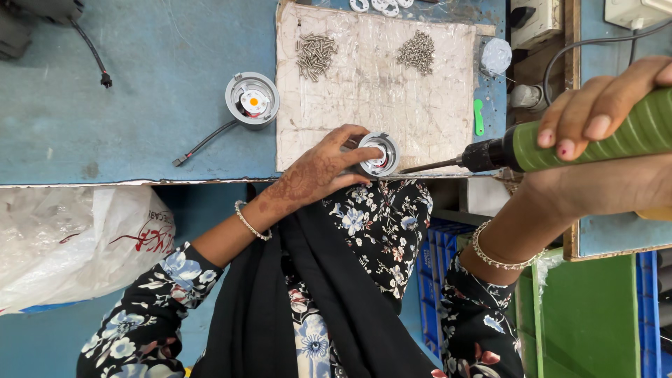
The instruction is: The person assembles LED light fixtures at a workbench. They place LED modules into metal housings, apply adhesive with a syringe, and secure the housings with screws using a power drill. Completed units are placed into a cardboard box.
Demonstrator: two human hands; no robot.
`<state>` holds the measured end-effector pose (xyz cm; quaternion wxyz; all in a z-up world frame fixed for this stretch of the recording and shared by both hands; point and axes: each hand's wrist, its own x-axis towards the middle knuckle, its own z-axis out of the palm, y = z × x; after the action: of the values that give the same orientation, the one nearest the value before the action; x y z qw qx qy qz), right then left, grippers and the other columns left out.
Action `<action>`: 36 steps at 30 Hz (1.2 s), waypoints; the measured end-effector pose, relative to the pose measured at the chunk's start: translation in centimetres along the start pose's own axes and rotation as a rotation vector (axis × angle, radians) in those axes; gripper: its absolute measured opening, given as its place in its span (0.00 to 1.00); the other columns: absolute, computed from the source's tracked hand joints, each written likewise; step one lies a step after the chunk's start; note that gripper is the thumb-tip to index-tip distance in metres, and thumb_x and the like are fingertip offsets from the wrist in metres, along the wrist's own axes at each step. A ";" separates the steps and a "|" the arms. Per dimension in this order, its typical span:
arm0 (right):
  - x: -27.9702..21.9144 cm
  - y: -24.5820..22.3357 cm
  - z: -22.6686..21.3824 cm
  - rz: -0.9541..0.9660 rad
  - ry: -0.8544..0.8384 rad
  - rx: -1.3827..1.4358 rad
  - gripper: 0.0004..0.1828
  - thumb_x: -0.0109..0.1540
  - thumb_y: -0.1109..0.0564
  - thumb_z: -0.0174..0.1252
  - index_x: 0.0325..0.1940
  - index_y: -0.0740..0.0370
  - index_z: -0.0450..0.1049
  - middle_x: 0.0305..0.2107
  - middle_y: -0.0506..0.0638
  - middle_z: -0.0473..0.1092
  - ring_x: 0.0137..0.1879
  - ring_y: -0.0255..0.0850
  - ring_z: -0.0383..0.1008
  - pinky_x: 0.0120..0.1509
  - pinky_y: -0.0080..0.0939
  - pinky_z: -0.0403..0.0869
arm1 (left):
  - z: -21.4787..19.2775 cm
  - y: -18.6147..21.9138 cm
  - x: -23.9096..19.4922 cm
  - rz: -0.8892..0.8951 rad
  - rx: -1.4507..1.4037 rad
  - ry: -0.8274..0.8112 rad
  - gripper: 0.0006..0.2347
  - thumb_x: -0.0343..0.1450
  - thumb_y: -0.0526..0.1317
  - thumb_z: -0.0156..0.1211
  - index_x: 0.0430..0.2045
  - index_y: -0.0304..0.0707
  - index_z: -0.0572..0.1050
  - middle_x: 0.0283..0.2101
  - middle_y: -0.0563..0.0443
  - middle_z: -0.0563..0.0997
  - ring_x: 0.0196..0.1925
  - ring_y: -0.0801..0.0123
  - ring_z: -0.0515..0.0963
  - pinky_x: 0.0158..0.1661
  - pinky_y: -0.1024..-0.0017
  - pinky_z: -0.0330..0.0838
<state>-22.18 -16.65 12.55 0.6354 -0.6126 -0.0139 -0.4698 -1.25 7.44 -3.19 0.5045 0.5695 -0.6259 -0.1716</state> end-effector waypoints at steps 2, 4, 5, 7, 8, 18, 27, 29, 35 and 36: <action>0.1 0.2 -0.1 0.000 -0.002 -0.004 0.35 0.69 0.30 0.33 0.55 0.66 0.62 0.23 0.51 0.62 0.19 0.37 0.60 0.23 0.39 0.65 | 0.0 -0.1 -0.1 0.015 0.022 -0.001 0.21 0.66 0.45 0.72 0.53 0.46 0.75 0.61 0.43 0.69 0.63 0.52 0.73 0.62 0.63 0.73; 0.2 0.3 -0.2 0.002 -0.005 -0.002 0.33 0.70 0.32 0.34 0.54 0.65 0.62 0.23 0.51 0.62 0.19 0.37 0.60 0.24 0.39 0.65 | 0.1 -0.1 -0.1 0.025 0.038 -0.003 0.21 0.66 0.45 0.71 0.53 0.46 0.75 0.61 0.42 0.69 0.64 0.51 0.73 0.61 0.62 0.73; 0.2 0.3 -0.2 0.004 -0.009 0.000 0.32 0.71 0.32 0.34 0.53 0.65 0.62 0.23 0.51 0.62 0.19 0.37 0.60 0.24 0.39 0.65 | 0.1 -0.2 -0.1 0.026 0.042 -0.005 0.20 0.67 0.45 0.71 0.53 0.46 0.75 0.61 0.42 0.69 0.64 0.51 0.73 0.61 0.63 0.73; 0.1 0.3 -0.4 0.007 -0.013 -0.006 0.30 0.72 0.34 0.35 0.52 0.65 0.62 0.24 0.51 0.62 0.19 0.37 0.60 0.24 0.39 0.65 | 0.1 -0.3 -0.1 0.033 0.054 -0.009 0.20 0.67 0.46 0.70 0.53 0.46 0.75 0.62 0.41 0.69 0.64 0.51 0.72 0.61 0.62 0.73; 0.1 0.3 -0.4 0.007 -0.013 -0.013 0.29 0.73 0.35 0.35 0.52 0.65 0.62 0.24 0.51 0.62 0.19 0.38 0.60 0.25 0.40 0.65 | 0.1 -0.3 -0.1 0.040 0.062 -0.010 0.20 0.67 0.46 0.70 0.53 0.46 0.75 0.62 0.41 0.69 0.64 0.51 0.72 0.61 0.62 0.72; -0.2 0.0 0.6 0.045 0.010 0.043 0.32 0.69 0.34 0.35 0.55 0.67 0.60 0.24 0.52 0.62 0.18 0.39 0.60 0.23 0.40 0.65 | -1.1 -0.7 0.7 0.094 0.181 -0.127 0.18 0.69 0.51 0.67 0.48 0.42 0.76 0.62 0.38 0.72 0.65 0.47 0.71 0.62 0.57 0.68; -0.6 0.7 1.8 -0.013 -0.062 0.067 0.35 0.68 0.30 0.38 0.56 0.66 0.61 0.24 0.53 0.66 0.19 0.40 0.66 0.22 0.40 0.67 | -1.4 -0.9 1.2 0.093 0.109 -0.159 0.18 0.68 0.50 0.68 0.46 0.41 0.77 0.62 0.38 0.72 0.63 0.47 0.73 0.60 0.56 0.69; -0.3 1.2 2.4 -0.042 -0.115 0.070 0.31 0.70 0.33 0.40 0.54 0.66 0.62 0.24 0.55 0.70 0.21 0.41 0.71 0.22 0.40 0.69 | -1.3 -1.0 1.4 0.091 0.095 -0.163 0.17 0.68 0.50 0.69 0.45 0.41 0.77 0.62 0.37 0.71 0.63 0.46 0.73 0.60 0.57 0.69; 4.8 2.8 0.1 0.172 -0.918 0.201 0.31 0.64 0.36 0.57 0.53 0.67 0.66 0.36 0.61 0.74 0.37 0.56 0.79 0.39 0.58 0.81 | -1.2 -1.0 1.1 0.059 0.066 -0.171 0.16 0.68 0.49 0.68 0.45 0.41 0.77 0.63 0.37 0.70 0.63 0.46 0.73 0.61 0.57 0.69; 5.4 3.2 -0.8 0.226 -1.121 0.197 0.33 0.63 0.36 0.61 0.53 0.69 0.67 0.37 0.63 0.72 0.39 0.59 0.77 0.44 0.62 0.80 | -1.2 -1.0 1.1 0.054 0.064 -0.170 0.16 0.69 0.49 0.68 0.45 0.42 0.78 0.64 0.37 0.70 0.63 0.46 0.73 0.60 0.57 0.69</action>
<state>-17.62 -21.04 13.15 0.6314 -0.7035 -0.3262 0.0006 0.50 6.61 -2.98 0.4353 0.5517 -0.6868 -0.1856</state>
